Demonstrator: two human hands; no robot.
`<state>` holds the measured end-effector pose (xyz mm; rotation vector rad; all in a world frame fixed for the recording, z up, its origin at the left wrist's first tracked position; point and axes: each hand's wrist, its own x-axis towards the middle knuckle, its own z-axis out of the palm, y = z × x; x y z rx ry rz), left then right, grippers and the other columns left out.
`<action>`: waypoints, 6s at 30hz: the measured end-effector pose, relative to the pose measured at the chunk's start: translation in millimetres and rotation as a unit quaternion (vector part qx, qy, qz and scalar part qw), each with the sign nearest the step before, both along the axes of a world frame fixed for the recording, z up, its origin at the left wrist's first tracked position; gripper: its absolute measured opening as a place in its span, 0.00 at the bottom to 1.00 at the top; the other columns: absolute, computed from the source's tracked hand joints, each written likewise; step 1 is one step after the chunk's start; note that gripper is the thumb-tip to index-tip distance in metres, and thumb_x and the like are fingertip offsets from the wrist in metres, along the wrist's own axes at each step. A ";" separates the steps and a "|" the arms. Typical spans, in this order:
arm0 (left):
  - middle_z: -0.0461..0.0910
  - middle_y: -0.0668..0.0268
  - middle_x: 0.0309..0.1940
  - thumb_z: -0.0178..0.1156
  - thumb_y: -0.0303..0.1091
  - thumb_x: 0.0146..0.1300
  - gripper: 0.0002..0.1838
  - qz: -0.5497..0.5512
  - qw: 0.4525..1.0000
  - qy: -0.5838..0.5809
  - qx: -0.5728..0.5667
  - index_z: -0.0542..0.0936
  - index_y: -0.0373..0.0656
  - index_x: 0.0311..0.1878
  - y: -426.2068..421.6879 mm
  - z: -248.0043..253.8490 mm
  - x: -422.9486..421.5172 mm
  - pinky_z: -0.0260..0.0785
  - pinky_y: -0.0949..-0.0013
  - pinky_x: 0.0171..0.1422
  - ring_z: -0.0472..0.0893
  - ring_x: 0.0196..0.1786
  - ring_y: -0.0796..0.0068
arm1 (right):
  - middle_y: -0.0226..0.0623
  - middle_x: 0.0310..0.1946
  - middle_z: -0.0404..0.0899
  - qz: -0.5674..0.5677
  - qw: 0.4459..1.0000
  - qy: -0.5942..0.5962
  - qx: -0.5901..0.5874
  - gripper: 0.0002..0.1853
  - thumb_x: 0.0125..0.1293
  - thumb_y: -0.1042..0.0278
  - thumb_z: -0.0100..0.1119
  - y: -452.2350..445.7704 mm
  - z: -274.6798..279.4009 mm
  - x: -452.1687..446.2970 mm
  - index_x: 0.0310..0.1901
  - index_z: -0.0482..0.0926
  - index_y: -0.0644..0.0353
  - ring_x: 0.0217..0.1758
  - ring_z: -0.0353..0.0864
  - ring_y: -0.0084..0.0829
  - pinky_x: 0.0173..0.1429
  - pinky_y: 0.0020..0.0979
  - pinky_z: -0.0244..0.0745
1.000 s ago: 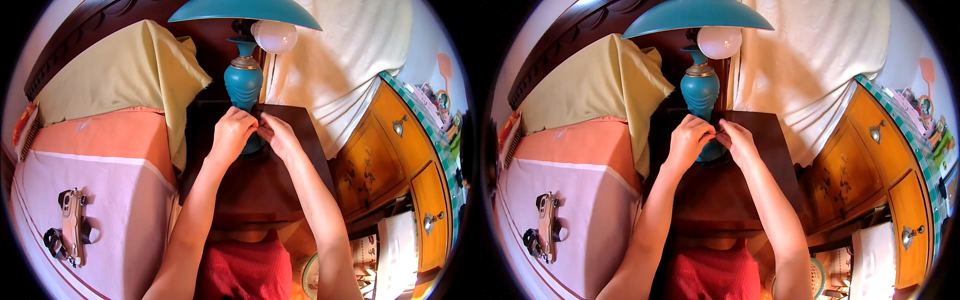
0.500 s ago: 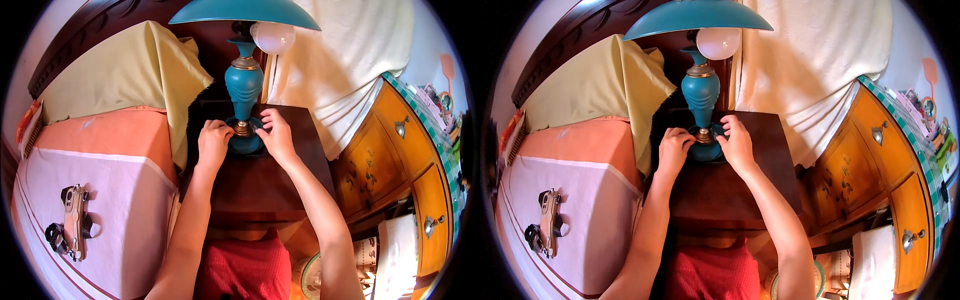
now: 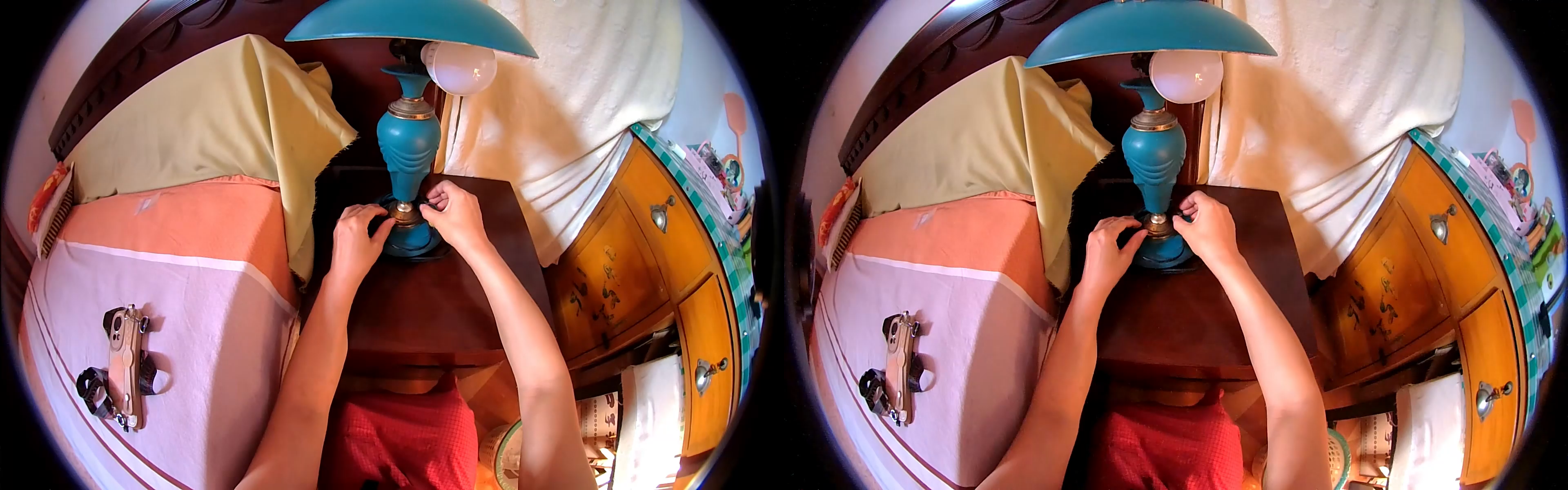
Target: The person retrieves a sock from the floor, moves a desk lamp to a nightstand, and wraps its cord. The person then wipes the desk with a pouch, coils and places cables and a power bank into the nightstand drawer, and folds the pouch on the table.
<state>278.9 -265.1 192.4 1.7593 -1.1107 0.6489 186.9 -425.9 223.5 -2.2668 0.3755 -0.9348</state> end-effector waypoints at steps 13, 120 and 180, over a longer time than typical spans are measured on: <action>0.79 0.52 0.44 0.70 0.37 0.47 0.15 -0.002 0.997 0.055 0.056 0.80 0.39 0.37 0.3 3.4 1.9 0.67 0.59 0.55 0.76 0.50 0.53 | 0.35 0.32 0.78 0.112 0.905 -0.017 0.411 0.12 0.55 0.76 0.60 -24.2 -2.3 -27.9 0.41 0.77 0.68 0.33 0.79 0.22 0.40 0.23 0.76; 0.76 0.57 0.41 0.51 0.23 0.62 0.14 -0.574 0.670 0.320 0.346 0.73 0.40 0.51 -20.9 307.6 -528.8 0.70 0.68 0.46 0.77 0.45 0.65 | 0.46 0.46 0.74 -0.455 0.829 0.325 -0.003 0.21 0.50 0.80 0.54 -52.7 263.2 -702.4 0.47 0.79 0.51 0.48 0.73 0.47 0.52 0.40 0.70; 0.78 0.63 0.42 0.53 0.31 0.66 0.14 -0.337 0.625 0.703 -0.045 0.70 0.40 0.53 -77.8 415.2 -365.6 0.73 0.67 0.49 0.79 0.44 0.70 | 0.44 0.53 0.71 -0.087 0.793 -0.088 0.597 0.46 0.48 0.66 0.72 -48.9 404.8 -601.5 0.67 0.54 0.57 0.55 0.72 0.33 0.55 0.32 0.70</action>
